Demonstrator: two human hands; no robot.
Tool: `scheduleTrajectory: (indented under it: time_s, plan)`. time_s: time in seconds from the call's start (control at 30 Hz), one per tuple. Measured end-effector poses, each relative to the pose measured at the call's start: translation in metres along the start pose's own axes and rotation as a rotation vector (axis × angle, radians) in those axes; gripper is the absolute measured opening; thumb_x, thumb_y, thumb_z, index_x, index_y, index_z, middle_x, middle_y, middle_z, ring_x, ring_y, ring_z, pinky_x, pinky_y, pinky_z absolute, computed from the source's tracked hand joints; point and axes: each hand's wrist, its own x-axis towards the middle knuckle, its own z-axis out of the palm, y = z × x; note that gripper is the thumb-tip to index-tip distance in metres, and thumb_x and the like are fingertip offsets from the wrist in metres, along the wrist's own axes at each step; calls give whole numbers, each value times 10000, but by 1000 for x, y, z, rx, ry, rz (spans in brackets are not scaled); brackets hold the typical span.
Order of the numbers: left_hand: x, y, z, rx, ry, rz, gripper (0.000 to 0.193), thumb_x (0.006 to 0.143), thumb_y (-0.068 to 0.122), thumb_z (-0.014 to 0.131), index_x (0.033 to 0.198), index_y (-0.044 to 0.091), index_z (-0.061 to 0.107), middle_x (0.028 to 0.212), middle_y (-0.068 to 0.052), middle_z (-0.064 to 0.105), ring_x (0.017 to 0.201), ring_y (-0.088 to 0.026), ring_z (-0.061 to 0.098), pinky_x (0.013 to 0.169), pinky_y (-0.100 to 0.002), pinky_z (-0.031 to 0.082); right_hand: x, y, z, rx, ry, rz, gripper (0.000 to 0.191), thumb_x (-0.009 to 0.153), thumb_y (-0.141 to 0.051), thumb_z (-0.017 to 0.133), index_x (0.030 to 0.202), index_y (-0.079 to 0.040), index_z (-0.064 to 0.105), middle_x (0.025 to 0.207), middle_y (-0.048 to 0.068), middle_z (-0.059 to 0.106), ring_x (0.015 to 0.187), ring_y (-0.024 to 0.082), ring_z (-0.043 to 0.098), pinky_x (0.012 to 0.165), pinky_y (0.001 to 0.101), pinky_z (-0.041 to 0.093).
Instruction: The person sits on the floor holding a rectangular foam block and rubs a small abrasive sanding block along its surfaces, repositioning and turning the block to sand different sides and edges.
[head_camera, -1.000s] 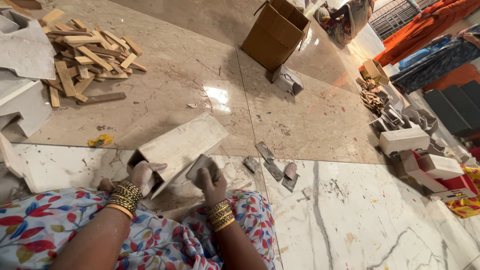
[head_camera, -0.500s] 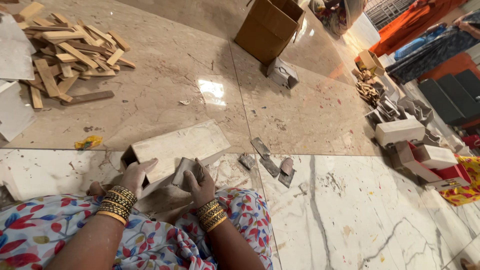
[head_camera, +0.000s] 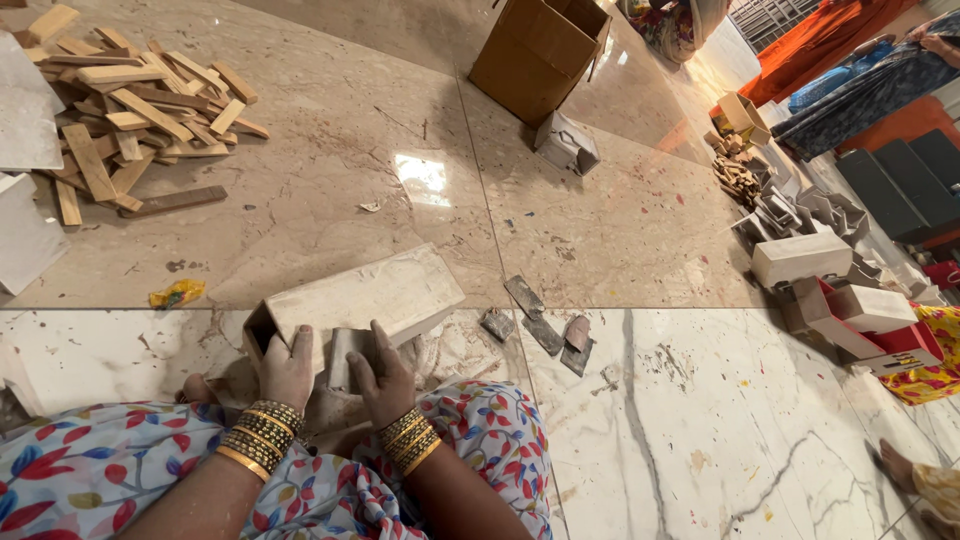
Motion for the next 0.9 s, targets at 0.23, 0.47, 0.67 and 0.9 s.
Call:
scheduleTrajectory:
  time_s: [0.23,0.47,0.67,0.9]
  plan:
    - [2,-4,-1,133,31,-4,530,1025,431,597,1173,-77,630,1102,-292,705,1055,-406,678,915,-448,512,50,26,-22,320,293,113,577,975,-215,698,1500,-71,507,1179,176,751,900,163,697,750,297,593]
    - [0,0,0,39,15,-47,537,1022,432,576,1185,-78,618,1081,-236,730,1017,-333,713,902,-430,531,19,16,1,309,36,305,502,942,-224,662,1422,-104,580,1251,111,725,797,179,719,663,322,626]
    - [-3,2,-2,47,13,-61,516,1033,429,559,1203,-53,626,1079,-226,728,1004,-333,707,894,-431,526,33,8,-7,201,-14,394,431,963,-227,666,1375,-103,658,1134,132,785,675,184,648,573,291,587]
    - [-2,0,-3,75,38,-5,509,1024,426,576,1174,-57,634,1058,-258,725,997,-373,711,878,-446,528,41,3,-13,299,212,403,417,988,-244,622,1379,-98,638,1148,113,776,752,158,679,640,273,595]
